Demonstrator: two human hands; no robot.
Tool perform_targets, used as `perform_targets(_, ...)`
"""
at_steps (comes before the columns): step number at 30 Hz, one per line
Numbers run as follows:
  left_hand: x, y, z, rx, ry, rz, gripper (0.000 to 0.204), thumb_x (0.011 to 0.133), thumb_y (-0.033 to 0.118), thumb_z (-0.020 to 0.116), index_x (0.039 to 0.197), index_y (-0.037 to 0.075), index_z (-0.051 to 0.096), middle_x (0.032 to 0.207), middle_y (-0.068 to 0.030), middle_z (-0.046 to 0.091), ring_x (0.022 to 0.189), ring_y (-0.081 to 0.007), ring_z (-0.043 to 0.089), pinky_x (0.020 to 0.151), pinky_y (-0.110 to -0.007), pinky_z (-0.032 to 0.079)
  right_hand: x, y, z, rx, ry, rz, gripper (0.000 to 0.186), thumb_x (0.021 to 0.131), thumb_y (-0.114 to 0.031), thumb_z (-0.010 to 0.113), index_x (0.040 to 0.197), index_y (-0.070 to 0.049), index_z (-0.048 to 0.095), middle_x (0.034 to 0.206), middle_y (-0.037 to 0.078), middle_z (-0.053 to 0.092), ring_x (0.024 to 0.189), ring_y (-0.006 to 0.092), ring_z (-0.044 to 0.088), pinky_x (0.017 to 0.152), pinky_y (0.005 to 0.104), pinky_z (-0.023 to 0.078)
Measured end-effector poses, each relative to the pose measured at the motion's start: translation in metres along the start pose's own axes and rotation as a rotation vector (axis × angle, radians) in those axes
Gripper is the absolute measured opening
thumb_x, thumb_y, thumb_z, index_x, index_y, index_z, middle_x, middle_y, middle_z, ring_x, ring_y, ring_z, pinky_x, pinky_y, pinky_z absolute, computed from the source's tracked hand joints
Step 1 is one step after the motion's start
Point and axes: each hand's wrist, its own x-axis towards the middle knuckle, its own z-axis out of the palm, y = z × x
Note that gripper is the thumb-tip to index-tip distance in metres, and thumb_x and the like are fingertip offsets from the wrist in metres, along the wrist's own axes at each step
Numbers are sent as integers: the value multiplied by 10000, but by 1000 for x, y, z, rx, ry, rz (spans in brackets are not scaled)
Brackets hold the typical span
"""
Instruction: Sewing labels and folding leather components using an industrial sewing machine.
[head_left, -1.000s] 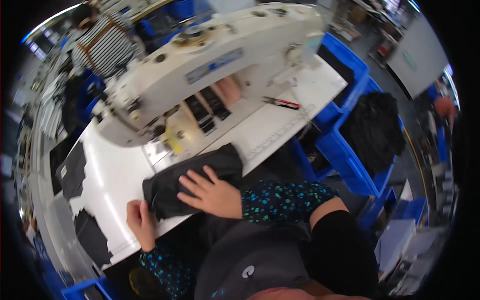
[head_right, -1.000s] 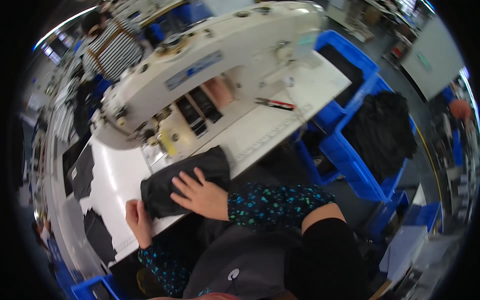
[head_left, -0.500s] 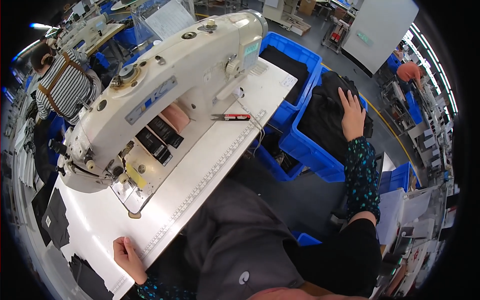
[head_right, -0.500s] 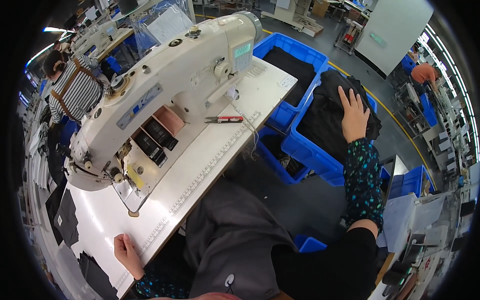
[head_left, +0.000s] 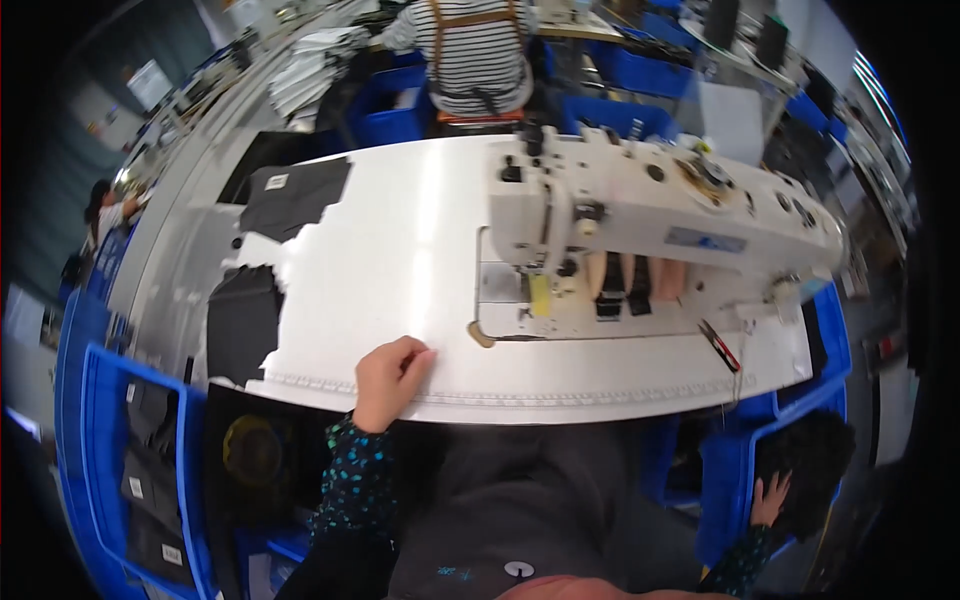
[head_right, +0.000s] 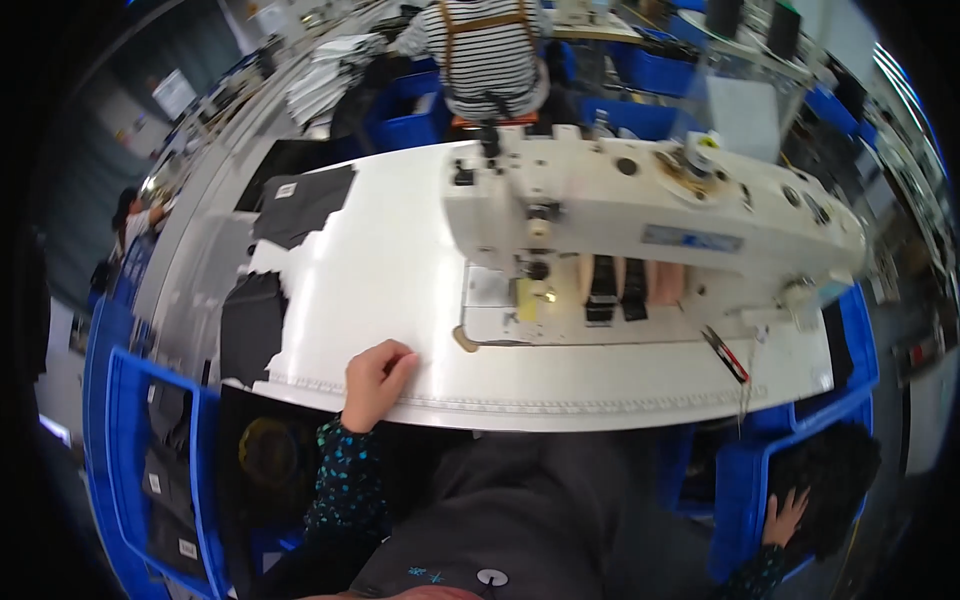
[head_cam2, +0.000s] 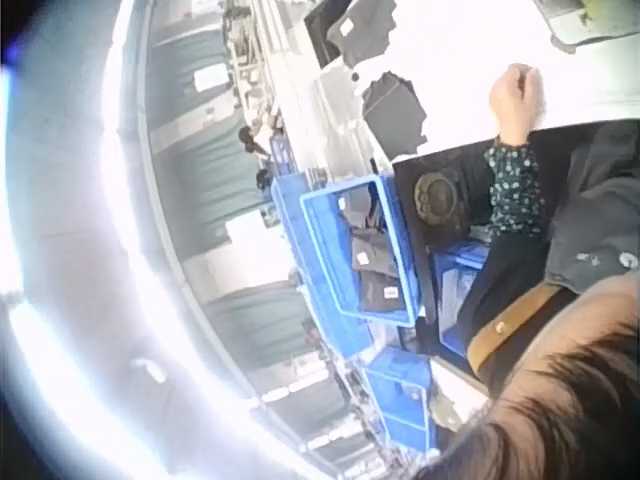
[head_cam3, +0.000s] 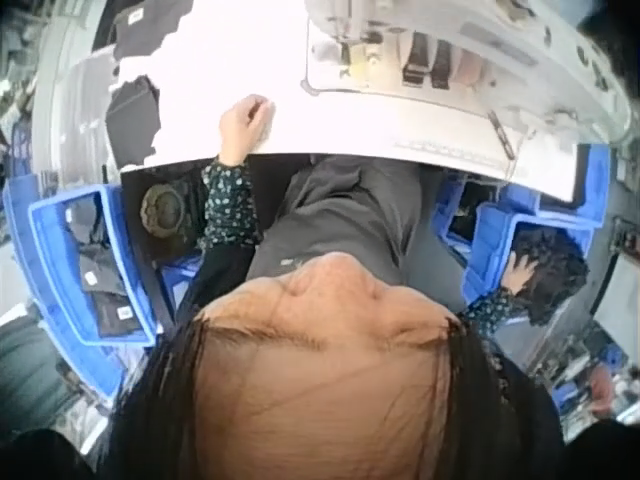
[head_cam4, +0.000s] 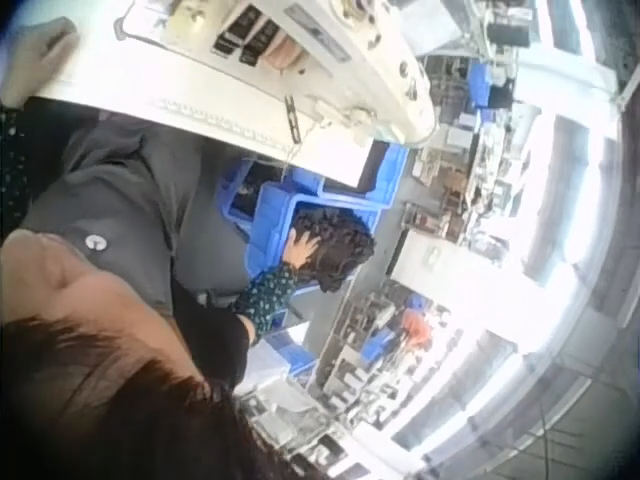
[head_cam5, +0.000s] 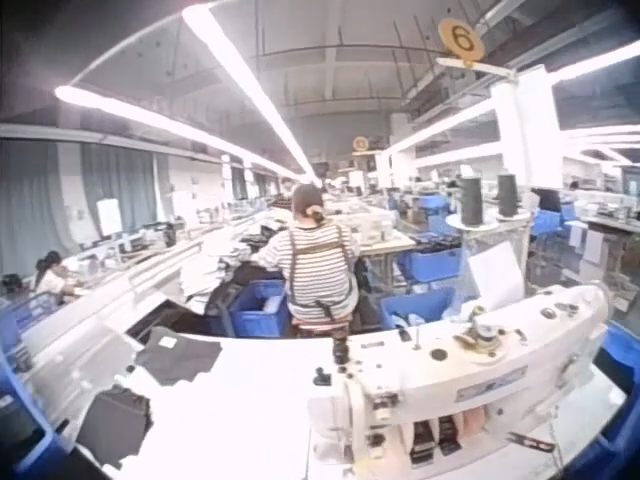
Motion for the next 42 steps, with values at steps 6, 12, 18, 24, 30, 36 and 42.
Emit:
perform_targets(6,3,-5,-24,-114,-169,-36,186,922,253,711,912,67,718,725,-88,674,648,-259,639,618,-352,495,22,44,2,-267,298,-264,538,979,-353,505,1456,-106,541,1470,246,466,1232,523,479,942,642,395)
perform_targets(12,62,-68,-84,361,23,135,223,902,263,724,1003,67,692,929,-104,710,902,-289,667,771,-409,526,-16,-151,-103,-43,539,-129,500,977,-501,564,1260,-113,706,1399,253,574,1207,444,570,985,605,436)
perform_targets(18,189,-183,-83,1071,649,256,358,881,213,712,1173,32,609,1117,-132,652,1014,-305,665,846,-422,549,-2,-255,-96,33,698,-863,440,1038,-291,523,1384,-22,562,1560,258,411,1404,448,426,1157,658,240)
perform_targets(24,232,-204,-98,950,244,-125,196,905,109,637,1054,20,728,1001,-133,747,944,-286,742,744,-356,605,-74,-406,-131,409,562,-1172,325,983,-177,556,1257,-11,608,1418,292,518,1345,461,478,1165,678,211)
perform_targets(30,204,-172,-89,982,174,-29,132,846,78,645,788,50,760,803,-121,742,778,-279,753,660,-374,610,-101,-483,-144,578,445,-1254,365,959,-221,575,1262,-22,621,1455,235,504,1360,419,473,1172,685,196)
perform_targets(36,139,-149,-70,1214,217,94,119,858,63,633,800,-12,706,726,-150,700,755,-253,745,577,-331,589,-104,-490,-147,622,360,-1226,378,958,-230,601,1274,-25,617,1445,226,518,1346,403,489,1181,658,208)
perform_targets(42,158,-130,-102,809,189,-56,305,944,374,676,909,74,718,856,-76,709,860,-315,688,752,-445,562,-105,-492,-146,651,355,-1234,370,967,-254,607,1251,-18,634,1392,230,563,1308,412,517,1179,607,254)
